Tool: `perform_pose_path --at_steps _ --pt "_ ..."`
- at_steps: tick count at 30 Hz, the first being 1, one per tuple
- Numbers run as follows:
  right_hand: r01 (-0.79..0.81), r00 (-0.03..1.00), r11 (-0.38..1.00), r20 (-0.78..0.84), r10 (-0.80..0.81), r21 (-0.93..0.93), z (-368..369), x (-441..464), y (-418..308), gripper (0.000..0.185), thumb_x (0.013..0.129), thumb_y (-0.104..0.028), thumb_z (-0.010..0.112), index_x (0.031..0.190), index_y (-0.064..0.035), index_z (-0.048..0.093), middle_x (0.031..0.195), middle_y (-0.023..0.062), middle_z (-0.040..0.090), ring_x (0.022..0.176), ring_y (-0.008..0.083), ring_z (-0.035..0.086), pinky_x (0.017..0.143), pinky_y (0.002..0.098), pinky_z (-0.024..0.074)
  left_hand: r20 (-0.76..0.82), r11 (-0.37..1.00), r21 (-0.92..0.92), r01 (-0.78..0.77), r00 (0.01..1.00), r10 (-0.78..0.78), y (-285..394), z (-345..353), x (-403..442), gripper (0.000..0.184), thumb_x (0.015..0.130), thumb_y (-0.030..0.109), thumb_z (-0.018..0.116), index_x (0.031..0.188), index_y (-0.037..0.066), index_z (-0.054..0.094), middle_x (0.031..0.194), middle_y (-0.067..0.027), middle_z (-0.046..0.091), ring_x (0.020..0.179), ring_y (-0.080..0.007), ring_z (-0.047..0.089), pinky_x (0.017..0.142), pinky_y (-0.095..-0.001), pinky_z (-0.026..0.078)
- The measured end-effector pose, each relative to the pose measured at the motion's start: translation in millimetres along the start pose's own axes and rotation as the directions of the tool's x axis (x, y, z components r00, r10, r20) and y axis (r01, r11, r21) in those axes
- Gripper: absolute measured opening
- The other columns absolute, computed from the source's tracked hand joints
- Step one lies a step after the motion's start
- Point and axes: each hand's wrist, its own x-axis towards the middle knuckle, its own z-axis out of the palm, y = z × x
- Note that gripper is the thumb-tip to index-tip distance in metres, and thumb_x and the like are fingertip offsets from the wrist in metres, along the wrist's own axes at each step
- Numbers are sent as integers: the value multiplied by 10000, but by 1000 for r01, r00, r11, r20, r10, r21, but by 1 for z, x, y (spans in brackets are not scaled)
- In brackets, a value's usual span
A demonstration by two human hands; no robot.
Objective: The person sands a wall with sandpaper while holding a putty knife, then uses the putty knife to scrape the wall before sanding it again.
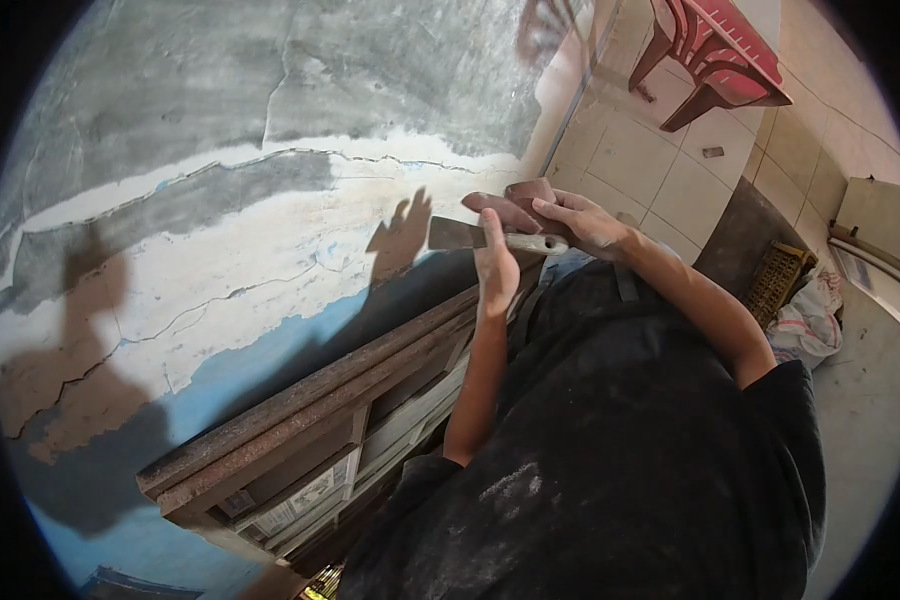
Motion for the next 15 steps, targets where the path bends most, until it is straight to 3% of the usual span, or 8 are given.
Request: perform_pose_path --at_steps 3,5,6,9,11,12,15 --pt "41 981 999 -187 -45 -28 22 -9 -11 443 944 -296 596 1264 -11 484 1120 58 585 951 113 574 795 276 493 -96 987 -158 -14 995 -1 14 -21 -4 564 1022 469 293 1110 -19 562 1110 -136 604 997 -229 596 921 -364 466" --pt "179 947 927 -198 -253 -330 14 4 -4 420 947 -286 585 1248 -8 490 1119 70 593 967 130 586 803 268 494 -5 987 74 -143 990 144 28 -51 -5 587 1019 483 280 1170 -32 515 1111 -156 600 938 -248 618 877 -376 498" --pt "237 917 852 -182 -354 -466 12 9 1 409 949 -281 580 1239 -6 493 1119 75 597 975 138 591 807 265 494 -155 994 -25 -111 982 106 38 -52 -9 585 1020 481 273 1201 -39 473 1069 -171 601 906 -253 631 840 -380 509" --pt "24 878 708 -324 -353 -706 58 -3 -30 333 941 -215 591 1209 -33 513 1114 98 613 983 175 604 821 270 498 -293 890 442 -113 920 262 82 -88 -27 594 1015 488 299 1208 -50 461 1013 -175 594 902 -265 626 799 -372 513" --pt "367 727 561 -148 -671 -742 59 21 -12 300 922 -152 609 1191 -49 523 1138 112 602 998 207 605 818 285 509 -344 943 329 -50 924 169 119 -101 -44 666 986 580 290 1129 -28 520 974 -135 583 848 -218 588 708 -336 477" --pt "514 600 441 -60 -798 -736 62 32 -6 291 912 -120 618 1182 -58 528 1150 119 596 1006 223 606 816 293 515 -439 903 406 -141 836 328 132 -101 -48 654 986 580 293 1107 -21 522 933 -119 581 800 -204 571 692 -331 470" --pt "574 400 197 63 -914 -795 106 58 -15 329 879 -34 622 1193 -78 532 1220 133 548 1088 278 571 882 338 509 -639 799 515 -310 483 599 150 -123 -46 632 990 579 281 954 -7 515 780 -89 572 697 -168 532 636 -301 444"
